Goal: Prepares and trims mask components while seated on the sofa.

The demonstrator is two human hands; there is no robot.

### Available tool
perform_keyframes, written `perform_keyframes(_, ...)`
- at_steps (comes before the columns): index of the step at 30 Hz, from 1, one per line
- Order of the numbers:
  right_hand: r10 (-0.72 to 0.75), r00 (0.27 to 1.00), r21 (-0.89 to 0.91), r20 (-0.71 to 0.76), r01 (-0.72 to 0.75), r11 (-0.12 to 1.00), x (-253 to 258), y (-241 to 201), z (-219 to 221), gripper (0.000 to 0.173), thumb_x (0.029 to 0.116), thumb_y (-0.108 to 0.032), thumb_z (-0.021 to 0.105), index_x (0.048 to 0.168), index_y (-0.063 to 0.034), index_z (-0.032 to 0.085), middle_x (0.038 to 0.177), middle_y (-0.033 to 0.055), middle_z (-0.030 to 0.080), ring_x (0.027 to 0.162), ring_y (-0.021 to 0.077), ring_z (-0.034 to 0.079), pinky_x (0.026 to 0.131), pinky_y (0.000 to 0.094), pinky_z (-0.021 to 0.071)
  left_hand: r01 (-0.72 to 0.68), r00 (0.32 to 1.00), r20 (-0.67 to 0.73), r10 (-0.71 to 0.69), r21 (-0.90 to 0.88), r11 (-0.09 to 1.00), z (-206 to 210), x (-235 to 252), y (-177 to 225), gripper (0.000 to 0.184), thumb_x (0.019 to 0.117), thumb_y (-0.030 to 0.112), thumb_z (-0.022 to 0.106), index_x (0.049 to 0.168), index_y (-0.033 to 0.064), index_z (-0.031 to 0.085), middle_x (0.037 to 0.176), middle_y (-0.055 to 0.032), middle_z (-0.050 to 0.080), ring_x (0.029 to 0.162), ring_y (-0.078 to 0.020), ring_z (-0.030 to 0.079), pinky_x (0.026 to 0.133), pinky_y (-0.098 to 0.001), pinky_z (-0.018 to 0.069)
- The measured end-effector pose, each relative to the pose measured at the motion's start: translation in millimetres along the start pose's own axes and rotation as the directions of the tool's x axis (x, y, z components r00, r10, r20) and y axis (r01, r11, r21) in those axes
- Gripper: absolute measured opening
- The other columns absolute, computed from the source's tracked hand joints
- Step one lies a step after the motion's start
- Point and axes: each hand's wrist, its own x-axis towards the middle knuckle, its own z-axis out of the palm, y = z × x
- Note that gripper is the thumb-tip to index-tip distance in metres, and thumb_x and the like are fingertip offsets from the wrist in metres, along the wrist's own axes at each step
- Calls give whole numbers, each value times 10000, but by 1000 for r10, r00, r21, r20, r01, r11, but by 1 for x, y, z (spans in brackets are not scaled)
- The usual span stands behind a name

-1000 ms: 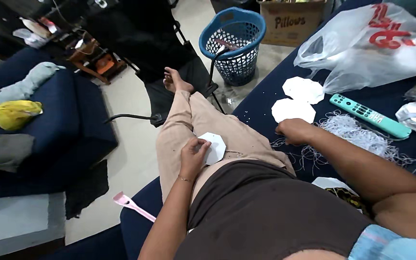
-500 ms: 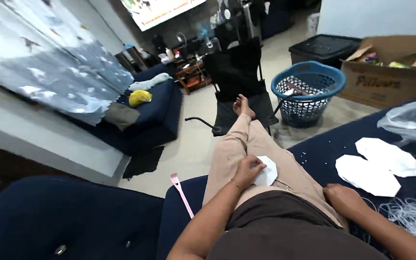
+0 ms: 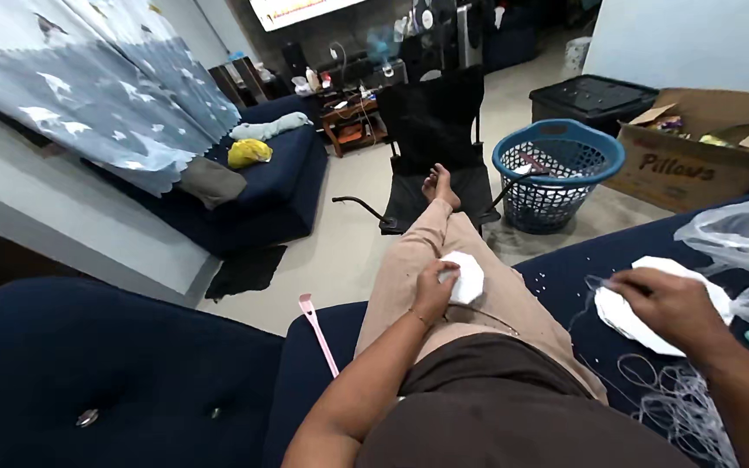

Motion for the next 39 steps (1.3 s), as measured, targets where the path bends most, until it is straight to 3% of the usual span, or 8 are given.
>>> perform_keyframes(6, -137, 990, 154, -37, 141, 978, 32, -62, 15, 136, 918, -94, 678, 921, 13, 763, 870, 146, 713, 743, 235, 681, 698, 433, 579, 33, 987, -157, -35, -14, 999, 3, -4, -19, 245, 969, 9, 624, 1200, -39, 690, 1238, -208, 663, 1185, -279, 627, 1051, -439, 492)
perform_keyframes(13, 59, 836, 69, 546, -115, 991, 40, -68, 61, 207, 1020, -170, 635, 1032, -22, 780, 1030, 174, 736, 1002, 339, 698, 928, 570, 523, 10, 986, -164, -16, -36, 999, 4, -5, -22, 236, 963, -15, 625, 1187, -19, 700, 1221, -185, 663, 1148, -250, 634, 1013, -408, 514)
perform_keyframes(21, -80, 928, 269, 365, -22, 963, 31, -51, 53, 211, 999, -187, 651, 955, -20, 773, 957, 128, 733, 839, 238, 694, 780, 459, 572, -39, 985, -169, 33, -32, 999, 6, -2, -25, 234, 959, -14, 628, 1182, -18, 698, 1188, -174, 671, 1124, -229, 638, 1003, -394, 517)
perform_keyframes(24, -258, 741, 383, 620, 1, 924, 33, -36, 38, 159, 953, -146, 694, 939, -6, 766, 939, 124, 729, 844, 228, 690, 797, 454, 571, -54, 984, -170, 43, -58, 997, 5, -2, -25, 245, 953, -22, 621, 1187, -33, 690, 1204, -179, 669, 1150, -232, 632, 1020, -398, 508)
perform_keyframes(27, -20, 546, 77, 837, -81, 994, 38, -35, 31, 180, 924, -135, 766, 1055, -13, 773, 1023, 186, 731, 979, 362, 685, 932, 599, 511, -24, 989, -147, 7, -113, 993, 6, -2, -22, 345, 940, -58, 609, 1285, -49, 629, 1324, -195, 635, 1233, -246, 614, 1065, -414, 493)
perform_keyframes(32, 192, 745, 45, 638, -285, 957, 53, -52, 64, 262, 1016, -253, 655, 1085, -20, 753, 1042, 188, 721, 995, 354, 679, 932, 596, 507, 85, 988, -104, -112, -233, 969, 9, 0, -17, 610, 925, -79, 619, 1495, 36, 437, 1372, -195, 595, 1138, -254, 663, 969, -443, 558)
perform_keyframes(36, 348, 724, -55, 595, -395, 917, 66, -66, 109, 396, 980, -378, 693, 1062, 8, 734, 1047, 231, 704, 1030, 405, 662, 929, 618, 492, 66, 993, -77, -84, -215, 974, 8, 0, -19, 537, 940, -47, 630, 1456, 0, 488, 1413, -191, 579, 1225, -249, 625, 1041, -430, 520)
perform_keyframes(39, 367, 740, -79, 564, -394, 916, 67, -76, 122, 258, 972, -231, 681, 1052, 10, 728, 1036, 234, 701, 1024, 412, 662, 899, 619, 497, 81, 994, -58, -96, -208, 975, 8, 0, -20, 442, 953, -10, 630, 1388, -15, 550, 1349, -184, 621, 1183, -237, 646, 1020, -423, 534)
